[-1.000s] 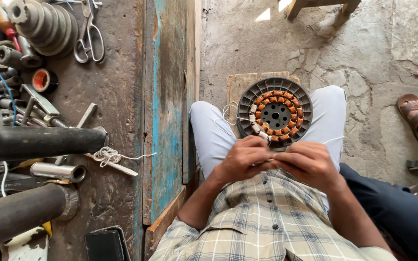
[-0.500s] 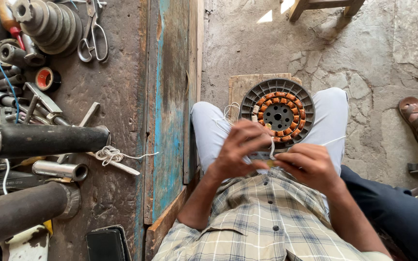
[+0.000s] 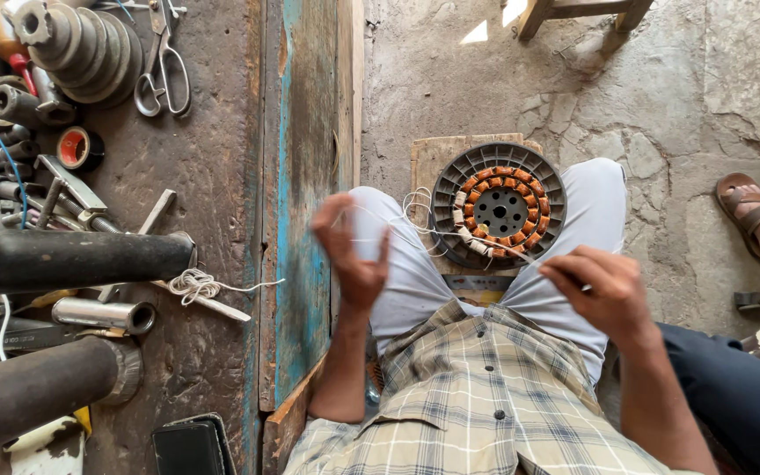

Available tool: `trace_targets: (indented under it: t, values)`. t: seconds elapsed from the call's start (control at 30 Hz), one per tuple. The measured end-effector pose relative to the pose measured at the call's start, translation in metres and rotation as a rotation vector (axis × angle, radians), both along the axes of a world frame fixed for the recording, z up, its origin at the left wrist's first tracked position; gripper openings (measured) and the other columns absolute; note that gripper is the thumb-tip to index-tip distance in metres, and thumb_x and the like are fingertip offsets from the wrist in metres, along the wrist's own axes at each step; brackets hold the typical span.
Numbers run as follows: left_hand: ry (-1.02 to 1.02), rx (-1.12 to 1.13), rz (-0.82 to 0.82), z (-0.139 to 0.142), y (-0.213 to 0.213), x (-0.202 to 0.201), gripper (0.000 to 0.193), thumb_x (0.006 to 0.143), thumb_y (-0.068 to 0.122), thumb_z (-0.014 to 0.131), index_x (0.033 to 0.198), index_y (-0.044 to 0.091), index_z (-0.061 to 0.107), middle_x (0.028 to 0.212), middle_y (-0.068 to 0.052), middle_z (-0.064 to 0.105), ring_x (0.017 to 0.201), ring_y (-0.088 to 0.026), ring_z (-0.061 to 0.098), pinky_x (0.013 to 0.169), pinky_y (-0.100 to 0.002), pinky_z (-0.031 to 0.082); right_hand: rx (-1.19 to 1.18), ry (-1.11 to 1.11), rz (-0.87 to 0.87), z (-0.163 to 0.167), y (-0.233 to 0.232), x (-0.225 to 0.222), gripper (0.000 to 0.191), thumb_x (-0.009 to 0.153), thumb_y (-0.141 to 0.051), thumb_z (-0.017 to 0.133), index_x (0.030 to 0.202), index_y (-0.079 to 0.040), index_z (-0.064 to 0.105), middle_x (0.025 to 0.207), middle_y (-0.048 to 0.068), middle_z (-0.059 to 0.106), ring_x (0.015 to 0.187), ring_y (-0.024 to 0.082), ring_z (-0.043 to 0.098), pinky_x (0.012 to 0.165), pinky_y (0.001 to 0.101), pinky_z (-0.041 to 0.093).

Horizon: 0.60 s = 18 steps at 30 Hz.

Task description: The person sits cross-legged and winds white thread around the copper coils of a motor stator resting on their lap. They repeatedly pull the thread taut and wrap it around individual coil sections to secure them.

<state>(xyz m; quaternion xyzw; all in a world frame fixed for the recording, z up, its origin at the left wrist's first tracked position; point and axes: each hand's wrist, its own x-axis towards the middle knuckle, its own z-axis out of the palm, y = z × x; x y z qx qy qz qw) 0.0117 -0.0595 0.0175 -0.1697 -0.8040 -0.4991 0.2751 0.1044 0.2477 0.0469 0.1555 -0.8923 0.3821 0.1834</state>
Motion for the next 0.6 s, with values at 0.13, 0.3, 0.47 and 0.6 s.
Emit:
trace_targets:
  t: [0.13, 0.3, 0.47, 0.6]
  values:
    - [0.027, -0.213, -0.689, 0.0, 0.049, 0.029, 0.059, 0.084, 0.049, 0.076, 0.126, 0.008, 0.068, 0.122, -0.01, 0.064, 0.126, -0.026, 0.056, 0.119, -0.055, 0.042, -0.048, 0.041, 0.228, -0.008, -0.024, -0.002, 0.02, 0.077, -0.014, 0.085, 0.089, -0.004, 0.072, 0.07, 0.007, 0.066, 0.057, 0.02, 0.065, 0.051, 0.0341, 0.049]
    - [-0.101, 0.121, -0.804, -0.024, 0.029, 0.018, 0.008, 0.102, 0.018, 0.067, 0.099, 0.013, 0.072, 0.089, -0.006, 0.075, 0.093, -0.019, 0.073, 0.107, -0.045, 0.057, -0.037, 0.087, 0.113, -0.004, -0.009, 0.0, 0.015, 0.081, -0.011, 0.083, 0.089, -0.004, 0.073, 0.074, 0.007, 0.069, 0.062, 0.018, 0.067, 0.053, 0.031, 0.051]
    - [-0.293, 0.136, 0.21, -0.019, -0.027, -0.013, 0.017, 0.108, 0.012, 0.061, 0.098, 0.008, 0.074, 0.091, -0.01, 0.073, 0.088, -0.022, 0.069, 0.088, -0.041, 0.059, 0.019, 0.004, -0.172, 0.002, 0.022, 0.009, 0.013, 0.087, -0.008, 0.083, 0.096, -0.001, 0.076, 0.08, 0.008, 0.07, 0.064, 0.017, 0.066, 0.057, 0.0305, 0.051]
    - [0.013, -0.209, -0.159, -0.007, 0.012, -0.001, 0.054, 0.091, 0.043, 0.074, 0.127, 0.004, 0.065, 0.137, -0.015, 0.054, 0.134, -0.029, 0.048, 0.119, -0.048, 0.041, -0.043, 0.034, -0.033, -0.003, 0.002, 0.008, 0.013, 0.084, -0.011, 0.083, 0.092, -0.004, 0.076, 0.076, 0.007, 0.07, 0.062, 0.016, 0.066, 0.053, 0.03, 0.051]
